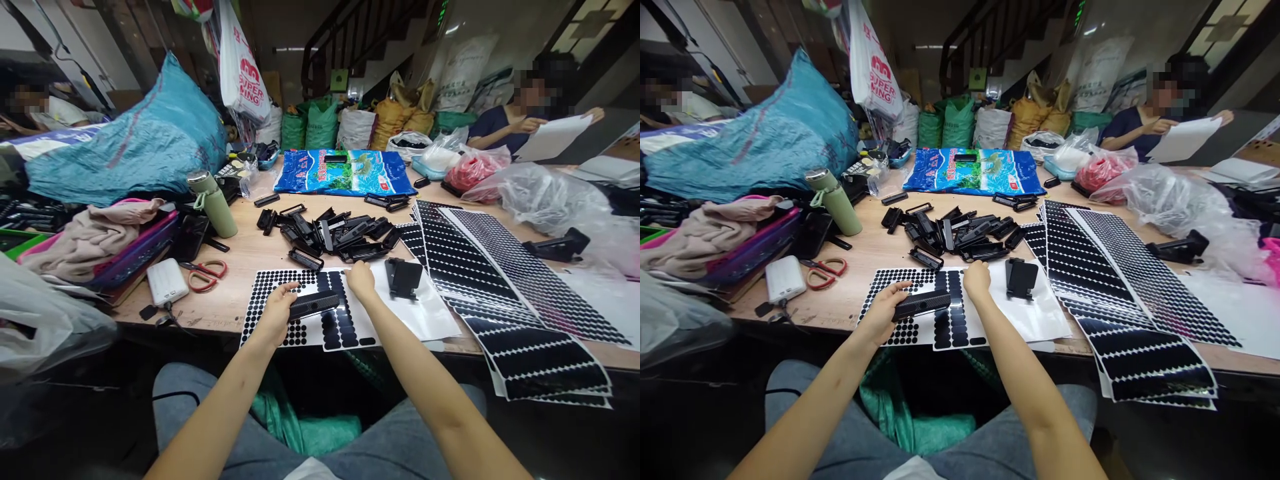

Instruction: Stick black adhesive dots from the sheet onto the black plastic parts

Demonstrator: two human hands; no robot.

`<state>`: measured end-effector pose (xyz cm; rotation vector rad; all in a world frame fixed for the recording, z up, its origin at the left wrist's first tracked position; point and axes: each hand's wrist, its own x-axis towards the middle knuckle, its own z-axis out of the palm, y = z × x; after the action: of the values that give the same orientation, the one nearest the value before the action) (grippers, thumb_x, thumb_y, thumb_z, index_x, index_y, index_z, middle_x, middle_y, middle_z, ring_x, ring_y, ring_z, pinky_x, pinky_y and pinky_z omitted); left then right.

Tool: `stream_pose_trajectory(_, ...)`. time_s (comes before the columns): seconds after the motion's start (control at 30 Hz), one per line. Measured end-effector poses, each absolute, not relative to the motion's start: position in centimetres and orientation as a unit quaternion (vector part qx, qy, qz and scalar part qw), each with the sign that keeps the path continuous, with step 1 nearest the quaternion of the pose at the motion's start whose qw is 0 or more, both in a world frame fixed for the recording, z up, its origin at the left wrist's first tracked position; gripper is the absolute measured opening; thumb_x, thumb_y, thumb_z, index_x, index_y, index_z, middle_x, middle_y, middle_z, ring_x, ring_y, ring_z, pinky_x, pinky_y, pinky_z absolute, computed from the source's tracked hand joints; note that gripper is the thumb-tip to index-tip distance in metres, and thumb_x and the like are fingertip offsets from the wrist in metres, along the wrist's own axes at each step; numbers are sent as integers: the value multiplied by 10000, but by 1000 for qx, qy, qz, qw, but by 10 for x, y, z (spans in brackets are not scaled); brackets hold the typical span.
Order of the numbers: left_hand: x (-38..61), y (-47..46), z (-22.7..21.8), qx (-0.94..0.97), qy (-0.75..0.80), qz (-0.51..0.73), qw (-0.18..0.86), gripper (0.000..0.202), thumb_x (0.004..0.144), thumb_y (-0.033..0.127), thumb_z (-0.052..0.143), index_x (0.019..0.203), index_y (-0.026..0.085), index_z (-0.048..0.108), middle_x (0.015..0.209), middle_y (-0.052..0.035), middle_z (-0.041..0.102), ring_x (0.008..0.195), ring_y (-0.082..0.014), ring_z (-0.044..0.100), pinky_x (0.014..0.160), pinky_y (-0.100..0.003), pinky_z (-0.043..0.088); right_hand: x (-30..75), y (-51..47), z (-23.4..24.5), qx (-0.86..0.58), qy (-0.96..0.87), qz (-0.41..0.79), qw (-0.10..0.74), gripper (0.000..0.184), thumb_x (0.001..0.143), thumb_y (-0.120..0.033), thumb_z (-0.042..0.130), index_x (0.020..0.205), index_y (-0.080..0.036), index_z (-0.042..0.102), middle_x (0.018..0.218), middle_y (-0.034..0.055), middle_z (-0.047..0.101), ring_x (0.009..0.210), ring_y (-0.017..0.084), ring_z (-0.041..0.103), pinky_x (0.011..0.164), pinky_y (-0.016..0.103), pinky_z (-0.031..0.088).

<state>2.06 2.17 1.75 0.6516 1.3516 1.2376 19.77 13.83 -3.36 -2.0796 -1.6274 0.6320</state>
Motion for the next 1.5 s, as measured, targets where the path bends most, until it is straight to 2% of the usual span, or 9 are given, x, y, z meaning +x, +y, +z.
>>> stream_pose_trajectory(0.23, 18, 24, 23, 265, 574, 527, 569, 263, 677, 149, 544, 939, 135, 571, 582, 29, 537, 476, -79, 495, 463, -193, 380, 204, 145, -37, -739, -575, 274, 221, 144, 730, -137, 487, 807, -86, 598, 912, 198, 615, 875, 284, 569, 714, 329, 384)
stream_pose_trajectory(0.43, 13, 26, 25, 254, 569, 526, 578, 256, 700, 130, 541, 956, 132, 557, 583, 24, 545, 474, -75, 508, 452, -182, 385, 207, 102, -3, -672, -592, 308, 322, 157, 795, -283, 426, 799, -169, 535, 813, 64, 604, 773, 179, 553, 683, 285, 408)
stream_pose_trajectory(0.53, 14, 25, 24, 264, 569, 519, 581, 267, 703, 125, 550, 970, 139, 550, 569, 34, 528, 474, -72, 508, 458, -179, 392, 196, 61, 21, -537, -591, 422, 430, 142, 761, -334, 494, 758, -193, 483, 713, 13, 542, 675, 144, 520, 618, 268, 417)
stream_pose_trajectory(0.6, 17, 23, 24, 280, 560, 509, 591, 278, 700, 136, 565, 977, 149, 547, 583, 31, 538, 482, -75, 515, 456, -179, 391, 187, 37, 32, -450, -580, 507, 451, 158, 727, -306, 551, 780, -204, 442, 703, -10, 512, 651, 128, 501, 604, 262, 413)
stream_pose_trajectory(0.7, 22, 19, 26, 301, 548, 485, 611, 298, 697, 174, 583, 991, 158, 539, 639, 10, 572, 505, -88, 531, 446, -184, 380, 176, 15, 38, -404, -587, 559, 423, 184, 735, -254, 542, 839, -220, 394, 710, -34, 492, 644, 109, 478, 602, 251, 392)
stream_pose_trajectory(0.83, 25, 14, 28, 321, 538, 480, 615, 338, 676, 217, 623, 997, 150, 540, 654, 7, 573, 530, -96, 540, 471, -195, 383, 173, 8, 35, -413, -603, 557, 395, 164, 757, -233, 505, 858, -222, 376, 732, -35, 485, 669, 106, 465, 620, 257, 380)
stream_pose_trajectory(1.27, 31, 8, 29, 341, 544, 474, 603, 430, 652, 279, 658, 1038, 131, 539, 645, 32, 516, 564, -79, 479, 524, -203, 330, 173, 2, 32, -450, -607, 527, 390, 156, 731, -244, 498, 809, -220, 365, 680, -49, 486, 627, 110, 478, 587, 255, 363)
stream_pose_trajectory(1.5, 34, 7, 32, 334, 543, 480, 602, 425, 664, 269, 651, 1049, 126, 544, 627, 43, 485, 546, -71, 445, 532, -206, 314, 172, -2, 29, -459, -593, 514, 416, 166, 729, -238, 506, 804, -218, 359, 695, -38, 490, 628, 114, 479, 603, 263, 384)
